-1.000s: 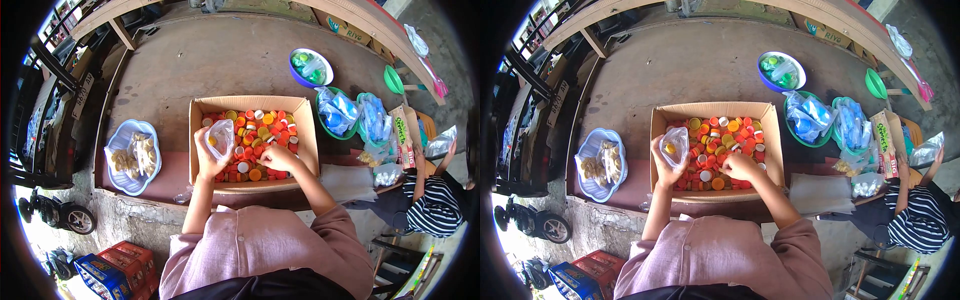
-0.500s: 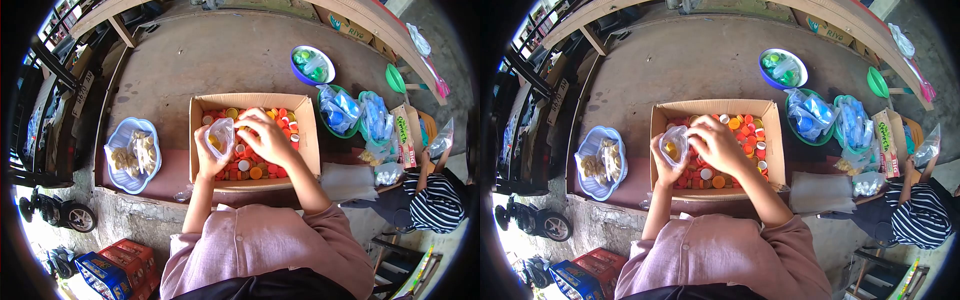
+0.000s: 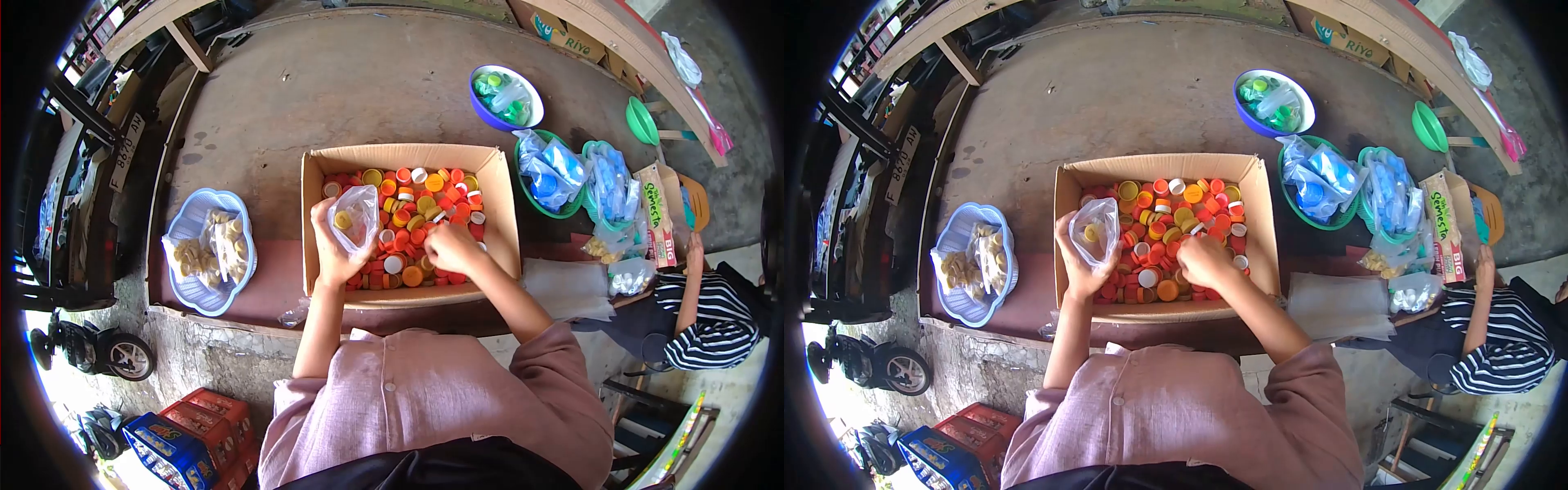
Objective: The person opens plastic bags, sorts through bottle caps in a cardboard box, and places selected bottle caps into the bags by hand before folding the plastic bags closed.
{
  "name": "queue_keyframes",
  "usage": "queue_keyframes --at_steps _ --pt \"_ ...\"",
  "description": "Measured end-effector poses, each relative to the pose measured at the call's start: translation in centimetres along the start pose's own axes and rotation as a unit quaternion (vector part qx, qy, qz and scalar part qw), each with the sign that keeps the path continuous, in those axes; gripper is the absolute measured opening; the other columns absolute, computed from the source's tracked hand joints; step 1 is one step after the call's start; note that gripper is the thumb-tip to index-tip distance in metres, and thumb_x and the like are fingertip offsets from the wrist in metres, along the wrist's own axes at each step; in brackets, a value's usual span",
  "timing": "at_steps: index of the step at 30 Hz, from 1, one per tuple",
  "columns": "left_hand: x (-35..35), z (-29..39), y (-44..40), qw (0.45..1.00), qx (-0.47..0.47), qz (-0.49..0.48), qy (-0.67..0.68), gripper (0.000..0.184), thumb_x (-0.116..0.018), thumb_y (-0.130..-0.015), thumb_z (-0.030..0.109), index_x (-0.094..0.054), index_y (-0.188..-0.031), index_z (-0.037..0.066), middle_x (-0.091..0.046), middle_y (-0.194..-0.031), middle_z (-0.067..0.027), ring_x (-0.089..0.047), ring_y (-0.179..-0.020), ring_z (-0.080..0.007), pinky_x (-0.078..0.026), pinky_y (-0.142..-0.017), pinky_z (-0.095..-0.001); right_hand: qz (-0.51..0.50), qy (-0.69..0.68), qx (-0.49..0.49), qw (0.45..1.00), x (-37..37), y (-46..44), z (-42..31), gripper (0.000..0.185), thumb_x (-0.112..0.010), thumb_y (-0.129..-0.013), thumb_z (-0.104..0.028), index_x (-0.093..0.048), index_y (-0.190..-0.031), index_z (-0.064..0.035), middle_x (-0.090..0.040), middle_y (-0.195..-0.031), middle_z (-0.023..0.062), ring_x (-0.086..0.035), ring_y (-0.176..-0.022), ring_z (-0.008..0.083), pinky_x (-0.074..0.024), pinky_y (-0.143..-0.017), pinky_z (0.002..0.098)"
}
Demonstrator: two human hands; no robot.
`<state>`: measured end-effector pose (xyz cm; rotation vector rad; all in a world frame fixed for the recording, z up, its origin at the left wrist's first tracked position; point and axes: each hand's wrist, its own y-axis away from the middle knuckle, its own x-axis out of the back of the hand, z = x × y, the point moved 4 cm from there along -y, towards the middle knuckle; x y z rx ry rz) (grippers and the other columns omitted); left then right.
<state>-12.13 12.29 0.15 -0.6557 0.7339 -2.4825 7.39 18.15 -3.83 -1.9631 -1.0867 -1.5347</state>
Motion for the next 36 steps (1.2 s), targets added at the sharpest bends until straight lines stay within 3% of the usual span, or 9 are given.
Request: queue_keyframes --at_steps 6,9,12,17,24,26,32,34,36 --pt "-0.5 -0.3 -0.1 1.0 0.008 -0.024 0.007 0.08 -0.079 -0.055 0.025 -0.031 -0.114 0.002 -0.04 -0.101 -0.0158 -0.045 -0.093 -0.0286 -0.039 -0.08 -0.0377 0.287 -0.245 0.032 0.926 11.6 -0.8 -4.3 0.009 -0.066 -0.067 -0.008 -0.064 -0.076 -0.0075 -0.052 -0.061 0.0026 -0.051 -0.05 0.0148 -0.0411 -0.047 0.0275" --pt "-0.6 -0.2 -0.2 1.0 -0.008 -0.027 0.009 0.08 -0.079 -0.055 0.025 -0.031 -0.114 0.002 -0.04 -0.101 -0.0158 -0.046 -0.092 -0.0287 -0.04 -0.079 -0.0376 0.345 -0.235 0.072 0.906 12.4 -2.2 -6.4 0.01 -0.065 -0.067 -0.008 -0.064 -0.076 -0.006 -0.053 -0.061 0.0044 -0.052 -0.049 0.0151 -0.0414 -0.046 0.0281" --pt "-0.6 -0.2 -0.1 0.999 0.007 -0.029 0.03 0.077 -0.078 -0.055 0.021 -0.031 -0.113 0.002 -0.04 -0.101 -0.0158 -0.046 -0.092 -0.0284 -0.04 -0.079 -0.0371 0.317 -0.15 0.093 0.932 11.2 -3.9 -7.8 0.011 -0.065 -0.068 -0.01 -0.064 -0.078 -0.0062 -0.055 -0.063 0.0061 -0.054 -0.051 0.019 -0.0427 -0.047 0.0299" --pt "-0.3 -0.4 0.1 1.0 0.001 -0.009 0.021 0.077 -0.077 -0.056 0.023 -0.031 -0.114 0.002 -0.04 -0.101 -0.0156 -0.045 -0.093 -0.0276 -0.039 -0.08 -0.0369 0.304 -0.217 0.053 0.926 10.7 -3.0 -6.5 0.008 -0.063 -0.069 -0.011 -0.058 -0.072 -0.0054 -0.055 -0.062 0.0064 -0.055 -0.052 0.0201 -0.0435 -0.048 0.0311" --pt "-0.5 -0.5 0.0 0.999 0.003 -0.028 0.034 0.072 -0.074 -0.06 0.018 -0.029 -0.114 0.001 -0.036 -0.107 -0.0141 -0.042 -0.1 -0.0235 -0.037 -0.086 -0.0351 -0.122 -0.074 -0.018 0.99 -0.4 0.9 -2.0 0.008 -0.063 -0.059 -0.013 -0.062 -0.06 -0.0055 -0.06 -0.064 0.0116 -0.06 -0.061 0.0271 -0.0484 -0.057 0.0387" --pt "-0.4 -0.3 0.0 0.999 0.004 -0.027 0.033 0.072 -0.074 -0.061 0.018 -0.029 -0.114 0.001 -0.036 -0.107 -0.014 -0.042 -0.1 -0.0234 -0.037 -0.086 -0.035 -0.161 0.014 -0.015 0.987 -2.4 1.5 -1.8 0.016 -0.064 -0.061 -0.019 -0.062 -0.062 -0.0033 -0.059 -0.062 0.017 -0.06 -0.063 0.031 -0.0485 -0.057 0.0404" --pt "-0.3 -0.4 0.0 0.999 0.001 -0.031 0.028 0.072 -0.074 -0.061 0.019 -0.03 -0.114 0.001 -0.037 -0.107 -0.0138 -0.042 -0.1 -0.0233 -0.037 -0.086 -0.0353 -0.206 -0.028 -0.041 0.977 -1.3 1.3 -1.2 0.018 -0.062 -0.067 -0.019 -0.063 -0.067 -0.0013 -0.061 -0.067 0.0146 -0.061 -0.065 0.029 -0.0481 -0.06 0.037" --pt "-0.4 -0.4 0.0 0.999 0.001 -0.029 0.033 0.072 -0.074 -0.061 0.019 -0.03 -0.114 0.001 -0.037 -0.107 -0.0137 -0.042 -0.099 -0.0233 -0.037 -0.085 -0.0353 -0.216 -0.278 -0.063 0.934 0.1 1.2 -0.3 0.019 -0.059 -0.075 -0.019 -0.063 -0.078 -0.0004 -0.063 -0.072 0.0123 -0.061 -0.068 0.0226 -0.0469 -0.063 0.0323" --pt "-0.5 -0.4 0.0 0.999 0.004 -0.03 0.028 0.072 -0.075 -0.06 0.019 -0.03 -0.114 0.001 -0.038 -0.106 -0.0137 -0.043 -0.099 -0.0237 -0.037 -0.085 -0.0353 -0.162 -0.395 -0.034 0.904 1.5 1.0 0.4 0.023 -0.053 -0.084 -0.02 -0.06 -0.093 -0.0002 -0.063 -0.079 0.0082 -0.058 -0.071 0.013 -0.0445 -0.065 0.0277"
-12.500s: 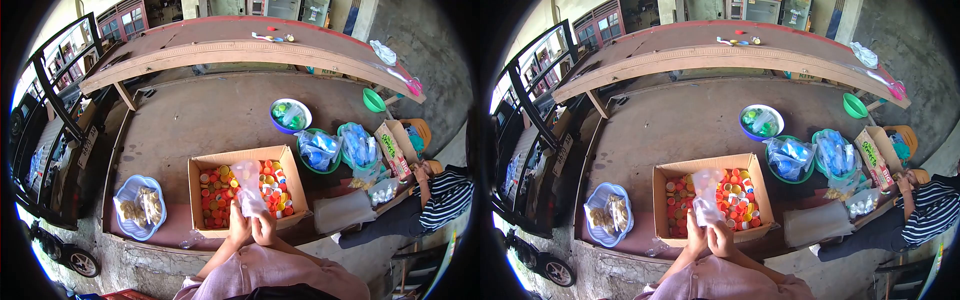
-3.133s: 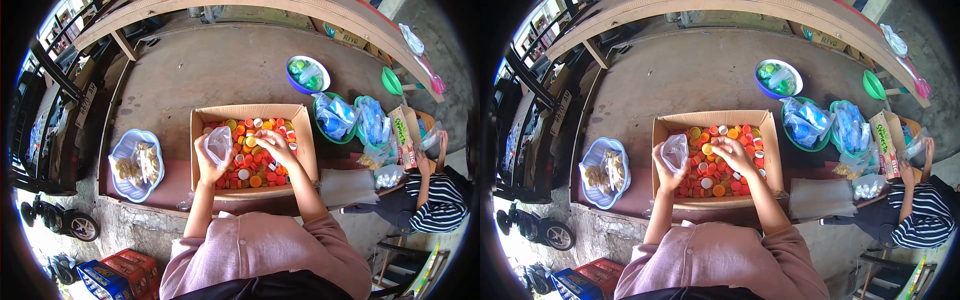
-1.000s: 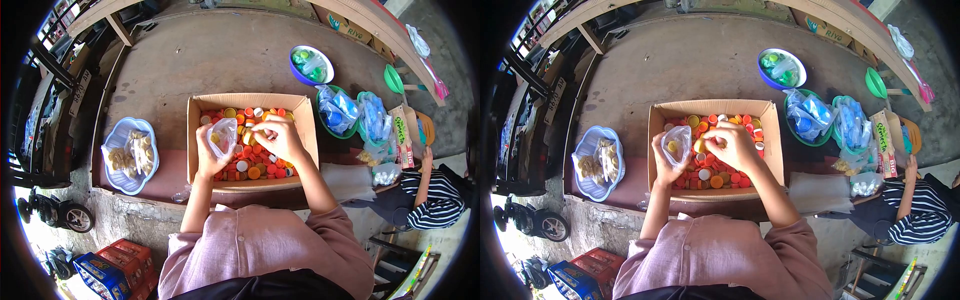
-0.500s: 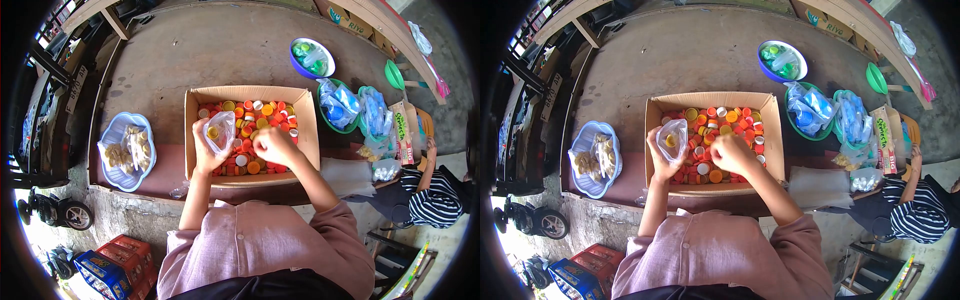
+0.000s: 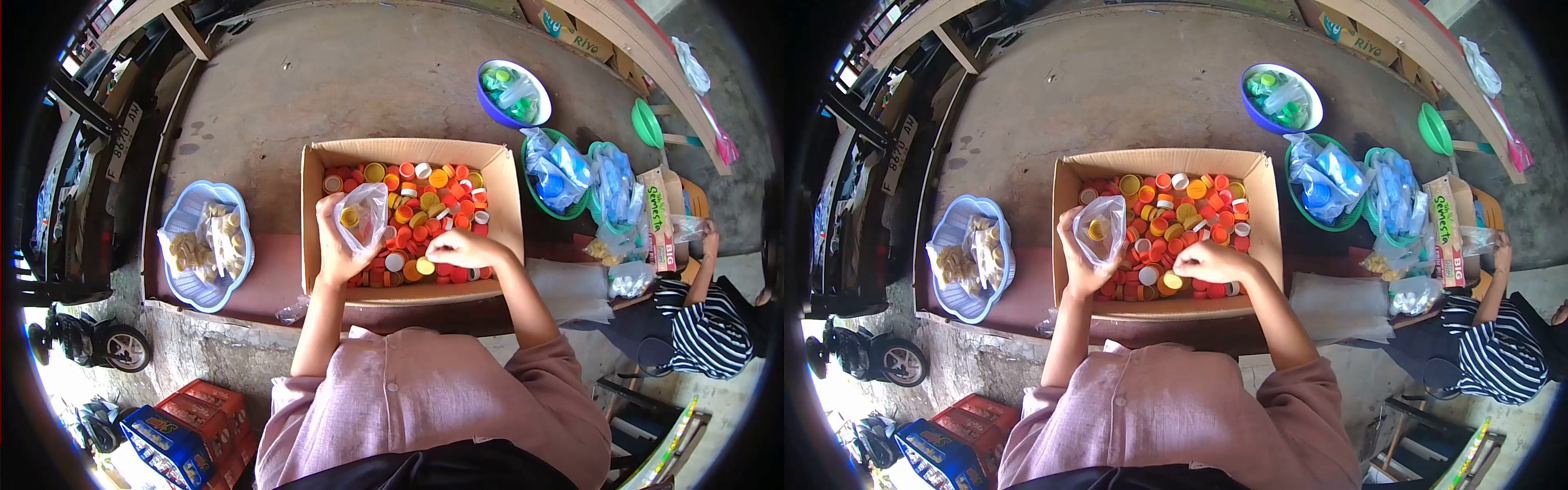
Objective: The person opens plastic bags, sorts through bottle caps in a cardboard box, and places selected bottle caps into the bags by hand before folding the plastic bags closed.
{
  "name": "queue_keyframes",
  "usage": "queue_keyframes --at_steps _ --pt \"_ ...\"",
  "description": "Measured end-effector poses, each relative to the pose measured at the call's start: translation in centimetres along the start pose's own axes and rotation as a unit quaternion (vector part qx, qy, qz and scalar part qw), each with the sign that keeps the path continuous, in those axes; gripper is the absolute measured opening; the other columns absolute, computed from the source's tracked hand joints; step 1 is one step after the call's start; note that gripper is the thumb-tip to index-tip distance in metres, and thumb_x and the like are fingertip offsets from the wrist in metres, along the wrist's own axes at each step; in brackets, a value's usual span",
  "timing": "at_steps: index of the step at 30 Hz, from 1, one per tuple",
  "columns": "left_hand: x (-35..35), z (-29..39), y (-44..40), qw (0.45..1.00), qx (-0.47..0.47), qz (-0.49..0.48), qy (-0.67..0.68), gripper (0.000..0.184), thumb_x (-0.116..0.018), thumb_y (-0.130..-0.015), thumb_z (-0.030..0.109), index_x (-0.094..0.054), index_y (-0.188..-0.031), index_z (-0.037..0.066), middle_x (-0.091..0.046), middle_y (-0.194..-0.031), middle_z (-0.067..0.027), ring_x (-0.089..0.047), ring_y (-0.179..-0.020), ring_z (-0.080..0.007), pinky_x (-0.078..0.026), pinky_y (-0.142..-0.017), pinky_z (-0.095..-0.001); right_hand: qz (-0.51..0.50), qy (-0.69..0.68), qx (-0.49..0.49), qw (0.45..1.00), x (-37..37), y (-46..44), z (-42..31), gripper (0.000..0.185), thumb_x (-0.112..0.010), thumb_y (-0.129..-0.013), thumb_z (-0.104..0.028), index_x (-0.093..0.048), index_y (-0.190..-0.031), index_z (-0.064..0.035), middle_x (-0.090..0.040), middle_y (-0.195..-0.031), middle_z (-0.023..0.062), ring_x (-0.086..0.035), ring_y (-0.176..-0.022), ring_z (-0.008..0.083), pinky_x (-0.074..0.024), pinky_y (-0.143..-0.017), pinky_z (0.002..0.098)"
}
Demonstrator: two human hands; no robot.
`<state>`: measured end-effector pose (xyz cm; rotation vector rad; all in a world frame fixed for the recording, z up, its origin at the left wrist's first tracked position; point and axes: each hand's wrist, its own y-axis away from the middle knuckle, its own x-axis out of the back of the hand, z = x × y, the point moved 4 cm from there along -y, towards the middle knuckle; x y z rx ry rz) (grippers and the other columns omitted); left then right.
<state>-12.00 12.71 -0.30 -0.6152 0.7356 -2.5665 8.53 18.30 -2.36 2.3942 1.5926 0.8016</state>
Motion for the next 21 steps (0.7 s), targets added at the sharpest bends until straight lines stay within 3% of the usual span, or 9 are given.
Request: queue_keyframes --at_steps 3,4,6,7,11,16,18,20,21 --pt "0.0 0.1 -0.2 1.0 -0.004 0.016 0.004 0.079 -0.079 -0.055 0.026 -0.032 -0.113 0.002 -0.04 -0.102 -0.0156 -0.045 -0.093 -0.0279 -0.039 -0.081 -0.0367 0.034 -0.098 0.04 0.994 1.7 1.0 -4.7 0.026 -0.05 -0.087 -0.022 -0.058 -0.094 0.0018 -0.059 -0.079 0.0036 -0.052 -0.075 0.0076 -0.0417 -0.067 0.0233" --pt "0.0 0.1 -0.2 1.0 -0.007 0.017 0.003 0.079 -0.079 -0.055 0.026 -0.032 -0.113 0.002 -0.04 -0.102 -0.0156 -0.045 -0.093 -0.0279 -0.039 -0.081 -0.0367 0.079 -0.164 0.069 0.981 1.9 1.4 -6.7 0.023 -0.051 -0.087 -0.018 -0.058 -0.094 0.0023 -0.059 -0.081 0.0033 -0.051 -0.073 0.0064 -0.0413 -0.064 0.0227" --pt "-0.1 -0.1 0.0 1.0 -0.008 0.009 0.013 0.078 -0.079 -0.055 0.024 -0.032 -0.113 0.002 -0.041 -0.102 -0.0156 -0.045 -0.093 -0.0276 -0.039 -0.081 -0.0365 0.178 -0.15 0.135 0.963 2.0 1.2 -9.5 0.019 -0.053 -0.086 -0.014 -0.058 -0.092 0.0032 -0.058 -0.079 0.0033 -0.051 -0.068 0.0067 -0.0411 -0.06 0.0233" --pt "-0.1 -0.3 0.1 1.0 -0.009 0.006 0.022 0.077 -0.079 -0.055 0.023 -0.032 -0.113 0.002 -0.041 -0.102 -0.0156 -0.045 -0.093 -0.0273 -0.039 -0.081 -0.0364 0.238 -0.094 0.192 0.948 1.9 0.8 -10.7 0.016 -0.055 -0.084 -0.011 -0.059 -0.089 0.0027 -0.057 -0.075 0.0037 -0.051 -0.065 0.0077 -0.0416 -0.058 0.0249" --pt "-0.1 0.0 0.2 1.0 -0.005 0.003 0.019 0.077 -0.078 -0.055 0.023 -0.032 -0.113 0.002 -0.041 -0.102 -0.0154 -0.045 -0.094 -0.0273 -0.039 -0.081 -0.0367 0.314 0.101 0.255 0.909 -0.1 -1.4 -13.0 0.016 -0.055 -0.079 -0.006 -0.059 -0.093 -0.0004 -0.059 -0.074 0.0147 -0.057 -0.063 0.0257 -0.0438 -0.056 0.0343" --pt "0.2 -0.1 0.1 1.0 0.001 0.022 -0.001 0.078 -0.079 -0.054 0.024 -0.032 -0.113 0.003 -0.041 -0.101 -0.0151 -0.045 -0.093 -0.0276 -0.038 -0.081 -0.037 0.39 0.141 0.207 0.886 2.3 -0.6 -11.5 0.013 -0.055 -0.078 -0.01 -0.06 -0.089 -0.0042 -0.057 -0.072 0.0112 -0.055 -0.06 0.0245 -0.0435 -0.055 0.0343" --pt "0.2 0.2 0.0 1.0 -0.002 0.009 -0.002 0.07 -0.074 -0.061 0.018 -0.03 -0.113 0.001 -0.038 -0.106 -0.0136 -0.043 -0.098 -0.0232 -0.038 -0.084 -0.0351 0.357 0.137 0.148 0.912 2.7 -1.1 -8.7 0.008 -0.058 -0.074 -0.008 -0.061 -0.08 -0.0045 -0.058 -0.073 0.0113 -0.056 -0.061 0.0249 -0.0444 -0.055 0.0355" --pt "0.1 -0.4 0.0 1.0 0.006 0.012 0.016 0.07 -0.073 -0.061 0.017 -0.03 -0.113 0.001 -0.037 -0.107 -0.0133 -0.043 -0.099 -0.0229 -0.038 -0.084 -0.0351 0.232 0.262 0.027 0.936 1.7 -1.5 -5.1 0.005 -0.058 -0.068 -0.006 -0.061 -0.072 -0.0044 -0.059 -0.073 0.0103 -0.058 -0.065 0.0256 -0.0466 -0.058 0.036" --pt "0.0 -0.5 0.0 1.0 0.007 0.011 0.018 0.07 -0.073 -0.061 0.017 -0.03 -0.113 0.001 -0.037 -0.107 -0.0133 -0.043 -0.099 -0.0229 -0.038 -0.084 -0.0351 0.225 0.249 0.066 0.94 1.0 -1.4 -3.8 0.006 -0.057 -0.064 -0.004 -0.062 -0.068 -0.0055 -0.06 -0.073 0.0097 -0.059 -0.068 0.026 -0.0484 -0.061 0.0359"
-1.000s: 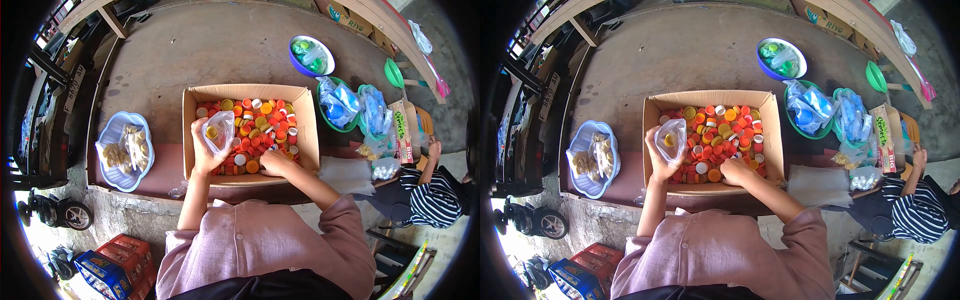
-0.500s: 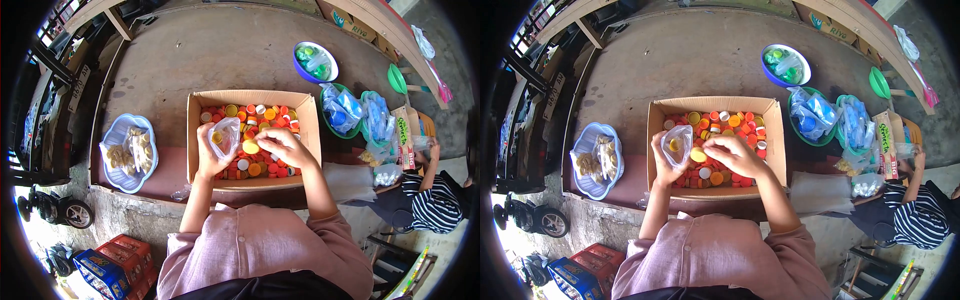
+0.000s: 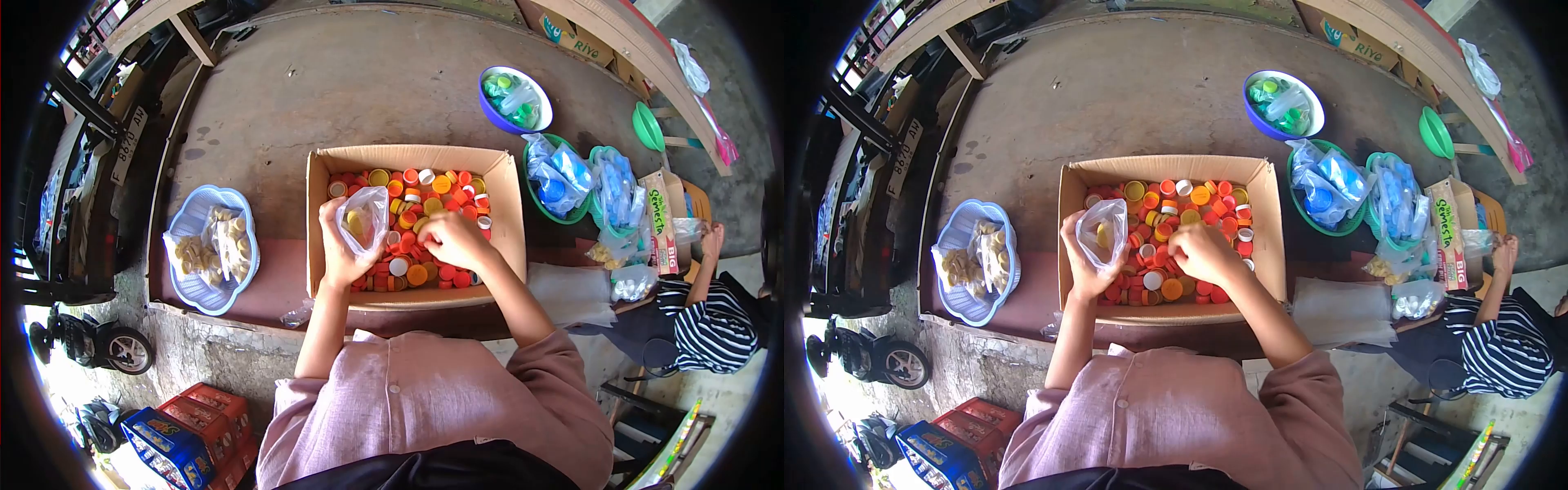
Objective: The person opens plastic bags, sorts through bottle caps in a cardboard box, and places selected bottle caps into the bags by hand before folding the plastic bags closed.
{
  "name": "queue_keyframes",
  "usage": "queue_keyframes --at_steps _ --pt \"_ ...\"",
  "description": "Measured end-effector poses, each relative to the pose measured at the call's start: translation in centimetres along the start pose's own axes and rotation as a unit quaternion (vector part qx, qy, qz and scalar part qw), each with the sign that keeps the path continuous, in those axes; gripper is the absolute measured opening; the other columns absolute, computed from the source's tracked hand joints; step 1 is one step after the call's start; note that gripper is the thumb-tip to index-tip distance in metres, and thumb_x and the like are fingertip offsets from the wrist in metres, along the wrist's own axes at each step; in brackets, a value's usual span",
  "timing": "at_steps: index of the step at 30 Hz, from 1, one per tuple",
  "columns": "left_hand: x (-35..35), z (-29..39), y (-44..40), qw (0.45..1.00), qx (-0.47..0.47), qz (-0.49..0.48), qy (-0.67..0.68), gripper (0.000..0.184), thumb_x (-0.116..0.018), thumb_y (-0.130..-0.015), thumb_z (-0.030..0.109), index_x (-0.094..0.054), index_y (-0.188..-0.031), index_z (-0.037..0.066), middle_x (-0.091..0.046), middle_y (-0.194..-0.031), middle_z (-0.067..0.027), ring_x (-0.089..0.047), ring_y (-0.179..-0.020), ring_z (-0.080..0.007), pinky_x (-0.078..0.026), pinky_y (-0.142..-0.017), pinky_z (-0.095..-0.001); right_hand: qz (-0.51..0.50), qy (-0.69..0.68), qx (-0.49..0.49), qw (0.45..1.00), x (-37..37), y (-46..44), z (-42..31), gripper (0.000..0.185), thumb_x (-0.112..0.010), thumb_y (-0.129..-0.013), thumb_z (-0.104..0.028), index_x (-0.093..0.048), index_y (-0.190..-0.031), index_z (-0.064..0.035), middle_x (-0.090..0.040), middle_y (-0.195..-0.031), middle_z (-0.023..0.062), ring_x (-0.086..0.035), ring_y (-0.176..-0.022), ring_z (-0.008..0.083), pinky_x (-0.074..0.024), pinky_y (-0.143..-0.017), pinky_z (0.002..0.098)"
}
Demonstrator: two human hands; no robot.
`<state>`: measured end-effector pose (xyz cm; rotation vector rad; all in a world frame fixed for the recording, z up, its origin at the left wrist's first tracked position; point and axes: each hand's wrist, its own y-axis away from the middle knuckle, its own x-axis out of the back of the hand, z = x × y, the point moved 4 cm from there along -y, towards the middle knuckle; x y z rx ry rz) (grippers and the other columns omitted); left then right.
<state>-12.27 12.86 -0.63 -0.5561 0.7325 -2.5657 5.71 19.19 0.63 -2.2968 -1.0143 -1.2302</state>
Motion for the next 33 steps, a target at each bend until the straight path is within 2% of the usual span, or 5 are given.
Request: queue_keyframes --at_steps 11,17,23,27,33 --pt "-0.1 -0.2 0.0 1.0 0.015 -0.009 -0.008 0.074 -0.074 -0.06 0.017 -0.029 -0.116 0.001 -0.036 -0.108 -0.0135 -0.042 -0.1 -0.0232 -0.037 -0.085 -0.0351 -0.133 0.077 0.007 0.988 -3.0 2.4 1.6 0.024 -0.065 -0.056 -0.01 -0.061 -0.08 -0.0075 -0.056 -0.078 0.007 -0.058 -0.071 0.0246 -0.0475 -0.061 0.0379" --pt "0.3 0.3 0.3 1.0 0.008 -0.004 -0.019 0.074 -0.073 -0.06 0.016 -0.028 -0.117 0.001 -0.036 -0.109 -0.0132 -0.042 -0.1 -0.0228 -0.037 -0.086 -0.035 -0.09 0.111 0.128 0.981 -4.9 1.9 -0.1 0.032 -0.068 -0.052 -0.011 -0.055 -0.08 -0.0043 -0.05 -0.088 0.0089 -0.056 -0.073 0.0277 -0.0465 -0.062 0.0387" --pt "0.0 0.0 0.1 1.0 0.017 -0.001 0.003 0.074 -0.074 -0.06 0.017 -0.029 -0.116 0.0 -0.036 -0.109 -0.0132 -0.043 -0.1 -0.0229 -0.037 -0.086 -0.0349 0.151 0.069 0.112 0.98 -2.6 2.3 0.8 0.018 -0.064 -0.056 -0.009 -0.056 -0.072 -0.0046 -0.048 -0.081 0.0088 -0.053 -0.071 0.0255 -0.0446 -0.062 0.0377" --pt "0.0 0.0 0.2 1.0 0.004 -0.003 -0.012 0.074 -0.074 -0.06 0.017 -0.029 -0.116 0.0 -0.036 -0.109 -0.0135 -0.042 -0.1 -0.023 -0.037 -0.085 -0.0348 -0.083 0.151 0.173 0.97 -7.3 2.9 0.6 0.019 -0.065 -0.055 -0.012 -0.059 -0.072 -0.0053 -0.054 -0.083 0.0083 -0.055 -0.078 0.0248 -0.044 -0.066 0.0386" --pt "0.1 0.0 0.2 1.0 0.007 -0.002 -0.012 0.075 -0.074 -0.06 0.017 -0.028 -0.117 0.0 -0.037 -0.109 -0.0139 -0.042 -0.101 -0.0232 -0.037 -0.086 -0.035 -0.159 0.142 0.147 0.966 -7.4 1.7 0.7 0.023 -0.065 -0.057 -0.013 -0.058 -0.078 -0.005 -0.058 -0.083 0.008 -0.058 -0.075 0.0246 -0.0464 -0.063 0.0364"
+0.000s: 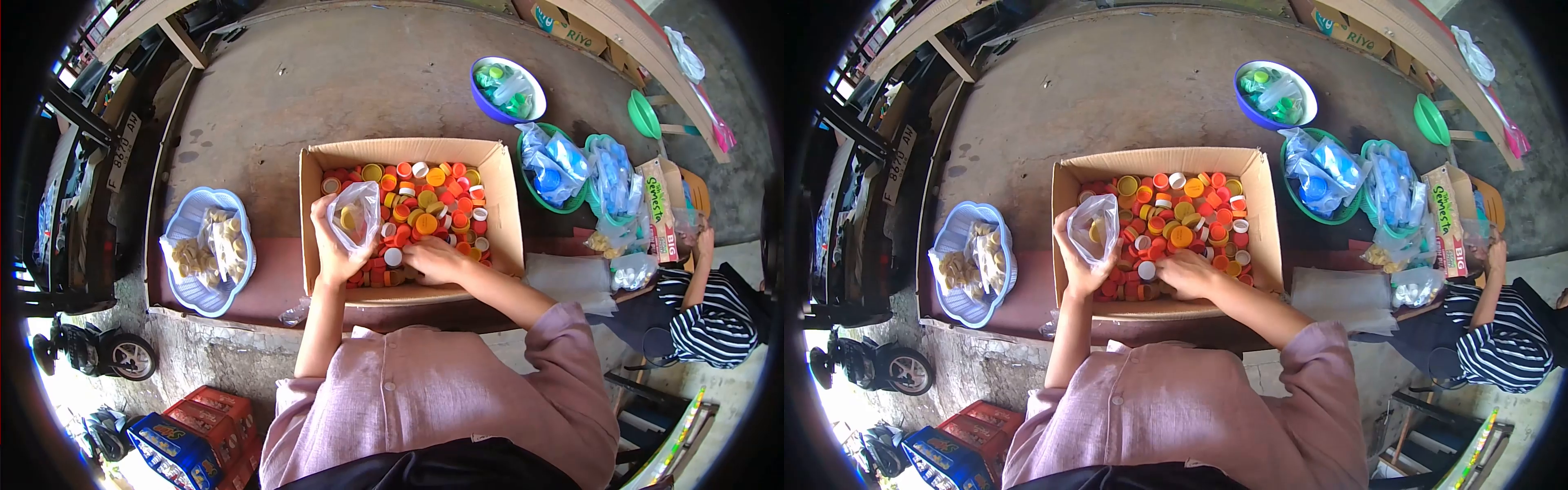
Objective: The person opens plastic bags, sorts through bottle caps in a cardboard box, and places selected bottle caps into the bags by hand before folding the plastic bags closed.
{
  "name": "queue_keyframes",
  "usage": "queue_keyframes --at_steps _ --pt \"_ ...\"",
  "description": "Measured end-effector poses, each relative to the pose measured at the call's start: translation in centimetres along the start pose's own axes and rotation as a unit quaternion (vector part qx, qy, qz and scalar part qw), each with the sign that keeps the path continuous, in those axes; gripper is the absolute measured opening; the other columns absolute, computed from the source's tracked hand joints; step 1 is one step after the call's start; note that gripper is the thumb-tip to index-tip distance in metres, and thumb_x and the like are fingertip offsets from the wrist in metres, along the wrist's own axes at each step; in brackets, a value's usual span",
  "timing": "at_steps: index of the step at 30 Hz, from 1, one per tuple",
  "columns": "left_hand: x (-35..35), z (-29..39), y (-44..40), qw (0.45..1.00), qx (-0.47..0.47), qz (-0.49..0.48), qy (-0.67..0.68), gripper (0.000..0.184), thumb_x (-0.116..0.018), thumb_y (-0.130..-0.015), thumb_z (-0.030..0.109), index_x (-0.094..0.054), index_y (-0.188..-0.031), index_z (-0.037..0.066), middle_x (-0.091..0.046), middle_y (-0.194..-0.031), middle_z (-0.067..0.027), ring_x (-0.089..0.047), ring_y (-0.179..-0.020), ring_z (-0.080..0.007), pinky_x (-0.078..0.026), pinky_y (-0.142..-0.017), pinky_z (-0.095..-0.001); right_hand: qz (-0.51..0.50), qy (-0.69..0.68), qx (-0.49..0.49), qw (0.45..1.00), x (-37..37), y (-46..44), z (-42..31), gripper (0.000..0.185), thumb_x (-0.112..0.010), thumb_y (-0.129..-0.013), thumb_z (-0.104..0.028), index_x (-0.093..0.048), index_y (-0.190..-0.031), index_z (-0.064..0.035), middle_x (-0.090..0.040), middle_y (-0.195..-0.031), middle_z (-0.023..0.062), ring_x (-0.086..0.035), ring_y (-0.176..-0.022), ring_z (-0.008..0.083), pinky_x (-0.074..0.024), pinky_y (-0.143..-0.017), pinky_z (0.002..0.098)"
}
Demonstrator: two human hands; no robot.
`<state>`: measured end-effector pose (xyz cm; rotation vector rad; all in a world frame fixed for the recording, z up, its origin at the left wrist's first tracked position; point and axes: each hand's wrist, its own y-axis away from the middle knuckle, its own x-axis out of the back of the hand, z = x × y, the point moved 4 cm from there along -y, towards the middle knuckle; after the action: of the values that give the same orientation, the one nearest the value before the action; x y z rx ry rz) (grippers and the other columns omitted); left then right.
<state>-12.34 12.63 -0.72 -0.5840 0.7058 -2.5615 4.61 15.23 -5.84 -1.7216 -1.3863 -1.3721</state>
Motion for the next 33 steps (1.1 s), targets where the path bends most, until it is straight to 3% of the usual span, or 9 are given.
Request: queue_keyframes --at_steps 3,6,8,12,14,19,23,25,33 --pt "-0.1 0.3 -0.1 1.0 0.008 -0.007 0.003 0.075 -0.074 -0.06 0.017 -0.028 -0.117 0.001 -0.037 -0.108 -0.0137 -0.043 -0.1 -0.0232 -0.037 -0.086 -0.0349 0.064 -0.189 -0.058 0.978 2.0 1.1 1.5 0.024 -0.066 -0.059 -0.016 -0.057 -0.078 -0.0043 -0.058 -0.076 0.0064 -0.058 -0.069 0.0232 -0.0461 -0.058 0.0335" --pt "-0.3 0.2 -0.4 0.999 -0.007 0.01 0.029 0.071 -0.076 -0.057 0.021 -0.033 -0.111 0.002 -0.041 -0.099 -0.0151 -0.046 -0.091 -0.0276 -0.039 -0.08 -0.0373 0.255 -0.328 -0.088 0.905 6.7 1.9 1.6 0.024 -0.07 -0.058 -0.013 -0.055 -0.075 -0.005 -0.048 -0.064 0.0016 -0.047 -0.056 0.0128 -0.0395 -0.052 0.027" --pt "-0.4 0.5 -0.5 1.0 -0.009 0.012 0.016 0.07 -0.076 -0.058 0.02 -0.033 -0.111 0.002 -0.042 -0.098 -0.0151 -0.046 -0.09 -0.0276 -0.039 -0.078 -0.0372 0.381 -0.283 -0.043 0.879 11.4 2.1 -0.3 0.025 -0.069 -0.059 -0.008 -0.054 -0.078 -0.0065 -0.046 -0.066 0.0018 -0.043 -0.057 0.0113 -0.0372 -0.051 0.0244" --pt "-0.5 0.3 -0.5 1.0 -0.002 -0.001 0.025 0.071 -0.077 -0.058 0.021 -0.033 -0.111 0.002 -0.041 -0.099 -0.0154 -0.046 -0.09 -0.0279 -0.04 -0.078 -0.0371 0.463 -0.24 0.005 0.853 15.1 0.1 -3.2 0.028 -0.069 -0.059 -0.01 -0.055 -0.083 -0.007 -0.048 -0.069 0.0038 -0.048 -0.059 0.0139 -0.0403 -0.055 0.0278" --pt "-0.5 0.2 -0.2 0.999 0.0 -0.008 0.034 0.073 -0.077 -0.058 0.022 -0.032 -0.112 0.002 -0.041 -0.099 -0.0157 -0.046 -0.091 -0.0281 -0.04 -0.078 -0.0371 0.413 -0.168 0.001 0.895 14.9 -1.4 -3.9 0.029 -0.069 -0.062 -0.012 -0.056 -0.087 -0.0073 -0.051 -0.072 0.0045 -0.052 -0.061 0.0173 -0.0426 -0.058 0.0314" --pt "-0.2 -0.5 0.1 1.0 0.003 0.017 0.026 0.077 -0.076 -0.056 0.024 -0.031 -0.115 0.003 -0.041 -0.102 -0.0161 -0.045 -0.094 -0.0286 -0.038 -0.082 -0.0381 0.422 -0.233 -0.002 0.876 12.8 -0.6 -1.9 0.015 -0.061 -0.063 -0.001 -0.048 -0.066 -0.0062 -0.049 -0.065 0.002 -0.051 -0.055 0.0162 -0.0413 -0.049 0.0284" --pt "-0.3 -0.1 -0.3 1.0 0.0 -0.01 0.004 0.075 -0.075 -0.06 0.019 -0.028 -0.115 0.001 -0.037 -0.107 -0.0132 -0.043 -0.098 -0.0224 -0.038 -0.084 -0.0354 0.135 -0.153 -0.065 0.977 4.5 -0.3 0.9 0.002 -0.058 -0.063 -0.008 -0.057 -0.062 -0.0062 -0.056 -0.063 0.008 -0.057 -0.059 0.0232 -0.0465 -0.053 0.0339" --pt "-0.5 -0.1 -0.3 1.0 0.003 -0.019 0.015 0.074 -0.075 -0.06 0.019 -0.028 -0.115 0.0 -0.037 -0.107 -0.0131 -0.043 -0.099 -0.0223 -0.038 -0.085 -0.0353 0.007 -0.042 -0.094 0.995 1.3 0.0 1.0 0.012 -0.058 -0.064 -0.015 -0.063 -0.07 -0.0064 -0.059 -0.064 0.0113 -0.06 -0.064 0.0271 -0.0489 -0.058 0.0386" --pt "-0.4 -0.2 -0.1 1.0 0.007 -0.017 0.014 0.074 -0.074 -0.061 0.018 -0.028 -0.116 0.001 -0.037 -0.109 -0.0129 -0.043 -0.1 -0.0225 -0.037 -0.086 -0.0348 0.056 0.035 -0.112 0.992 -0.7 -0.6 1.4 0.011 -0.063 -0.054 -0.01 -0.06 -0.064 -0.0053 -0.058 -0.06 0.0134 -0.06 -0.061 0.0287 -0.0486 -0.054 0.0387"
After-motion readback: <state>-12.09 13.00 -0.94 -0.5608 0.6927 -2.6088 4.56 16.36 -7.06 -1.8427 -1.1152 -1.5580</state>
